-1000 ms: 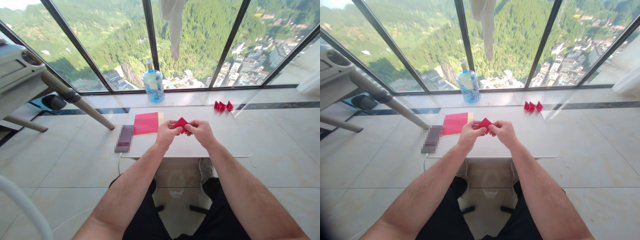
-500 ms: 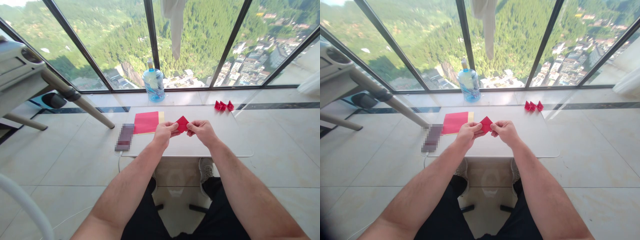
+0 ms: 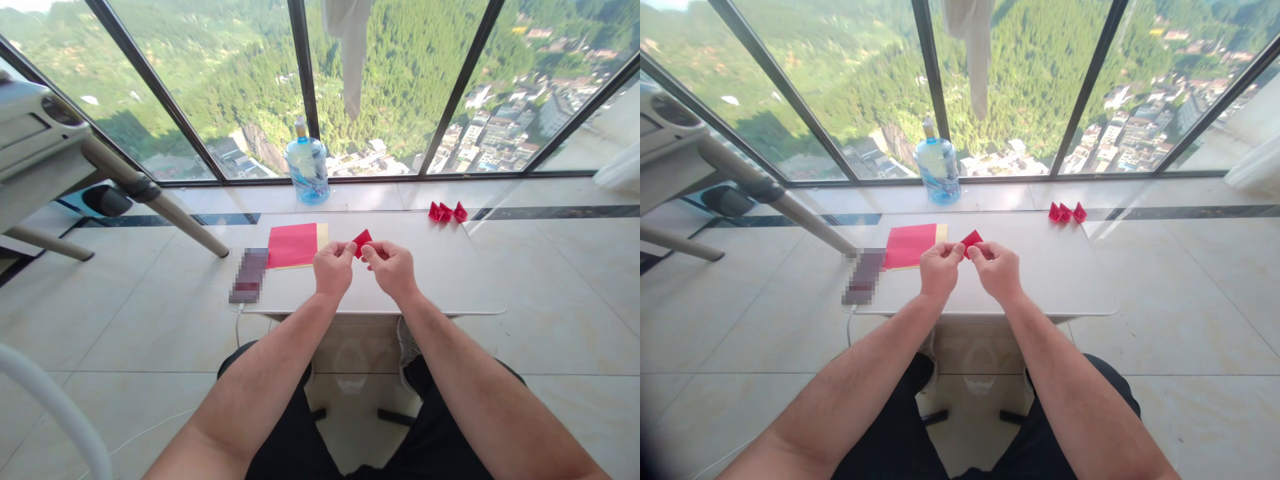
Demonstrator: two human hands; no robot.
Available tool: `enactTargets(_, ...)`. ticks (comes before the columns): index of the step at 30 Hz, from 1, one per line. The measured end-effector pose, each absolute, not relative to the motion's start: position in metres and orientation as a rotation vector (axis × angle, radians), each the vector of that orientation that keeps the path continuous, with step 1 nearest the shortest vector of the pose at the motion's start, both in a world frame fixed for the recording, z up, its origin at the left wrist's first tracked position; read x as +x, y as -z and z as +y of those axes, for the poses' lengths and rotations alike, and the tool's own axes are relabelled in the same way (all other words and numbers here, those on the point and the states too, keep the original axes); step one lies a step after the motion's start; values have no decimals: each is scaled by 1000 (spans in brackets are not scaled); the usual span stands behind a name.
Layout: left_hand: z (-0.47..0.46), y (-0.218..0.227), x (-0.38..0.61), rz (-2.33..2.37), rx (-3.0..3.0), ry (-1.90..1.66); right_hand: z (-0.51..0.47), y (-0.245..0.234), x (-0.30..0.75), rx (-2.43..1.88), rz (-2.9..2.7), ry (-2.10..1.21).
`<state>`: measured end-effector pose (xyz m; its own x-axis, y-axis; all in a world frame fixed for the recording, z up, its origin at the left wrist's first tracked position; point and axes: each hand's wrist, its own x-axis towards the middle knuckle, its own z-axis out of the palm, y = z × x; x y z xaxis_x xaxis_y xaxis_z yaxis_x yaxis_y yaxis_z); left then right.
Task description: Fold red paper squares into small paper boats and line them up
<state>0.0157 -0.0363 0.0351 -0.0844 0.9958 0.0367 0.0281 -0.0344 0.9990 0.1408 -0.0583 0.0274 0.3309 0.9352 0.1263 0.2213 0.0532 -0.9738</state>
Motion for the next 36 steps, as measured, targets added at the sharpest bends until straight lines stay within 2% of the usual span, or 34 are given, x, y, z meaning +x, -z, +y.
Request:
enactTargets(5,-46,-38,19,1109,1515,-1272,-55,-28,144,-1375,-1064,-859)
enactTargets(9,-30,-38,12,1258,1343,-1323,-55,-32,157,-1400,-1054,-929)
enactTargets(14,-19,-42,4,1084,1211,-1033,-59,-40,159,-1375,-1163,-1025)
enactTargets(21,-24,-46,3,1001,1220,-933,-60,-42,160,-1313,-1213,-1069)
enactTargets(25,-23,-48,1,968,1152,-964,-61,-43,163,-1253,-1206,-1192)
enactTargets(36,-24,-55,-2,908,1029,-988,-61,-42,165,-1106,-1095,-1228)
